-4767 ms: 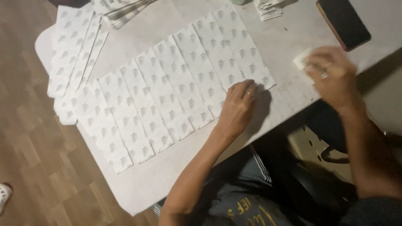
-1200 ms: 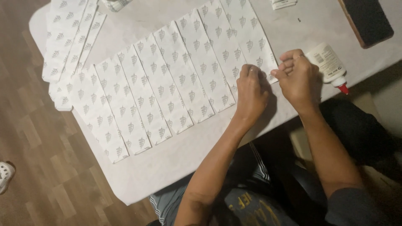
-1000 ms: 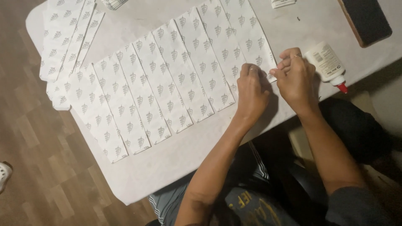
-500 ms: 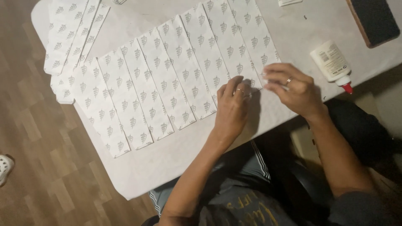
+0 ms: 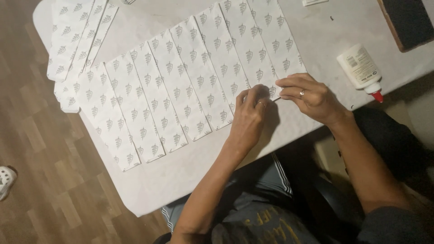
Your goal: Manually assembling paper bags by aligning pre-printed paper sheets, applying glue to the edges, and folding them into shape.
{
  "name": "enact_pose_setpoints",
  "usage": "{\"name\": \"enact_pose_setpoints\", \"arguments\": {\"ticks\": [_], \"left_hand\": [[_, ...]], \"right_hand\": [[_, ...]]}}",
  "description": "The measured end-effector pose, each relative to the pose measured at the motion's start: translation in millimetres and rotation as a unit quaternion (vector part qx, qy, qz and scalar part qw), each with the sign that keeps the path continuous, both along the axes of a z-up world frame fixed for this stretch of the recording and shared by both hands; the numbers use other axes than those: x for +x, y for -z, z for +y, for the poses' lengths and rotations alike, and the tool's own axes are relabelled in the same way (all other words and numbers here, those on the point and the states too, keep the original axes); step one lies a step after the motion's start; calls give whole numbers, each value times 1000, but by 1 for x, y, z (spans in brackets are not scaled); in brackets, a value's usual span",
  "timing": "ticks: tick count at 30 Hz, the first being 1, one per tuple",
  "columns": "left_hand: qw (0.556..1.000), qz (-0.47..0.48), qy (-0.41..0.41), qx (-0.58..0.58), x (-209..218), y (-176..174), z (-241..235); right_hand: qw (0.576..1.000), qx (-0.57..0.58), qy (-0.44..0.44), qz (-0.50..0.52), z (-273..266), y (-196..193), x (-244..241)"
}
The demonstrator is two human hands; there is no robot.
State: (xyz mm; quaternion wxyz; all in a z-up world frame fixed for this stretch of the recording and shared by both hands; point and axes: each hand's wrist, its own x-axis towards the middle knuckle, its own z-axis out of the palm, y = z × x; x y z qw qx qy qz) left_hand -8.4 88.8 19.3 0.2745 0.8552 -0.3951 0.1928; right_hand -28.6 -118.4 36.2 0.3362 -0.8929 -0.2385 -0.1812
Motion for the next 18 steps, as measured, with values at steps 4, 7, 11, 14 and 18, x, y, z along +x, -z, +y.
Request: {"name": "enact_pose_setpoints", "arguments": {"ticks": [4,7,11,14,18], "left_hand": [[1000,-9,-12,-18,-1,25,-12],[1000,-9,-21,-3,-4,22,-12],[996,85,-35,18,1,3,-11],[986,157,-60,-13,4,2,-17],[965,238,-90,-61,7,6,-19]], "right_hand": [[1000,-18,9,-1,-1,7,0],[1000,-20,16,8,0,7,-1],[998,-12,46,44,3,4,3],[996,4,52,66,6,-1,3],[993,40,62,97,4,-7,4]]}}
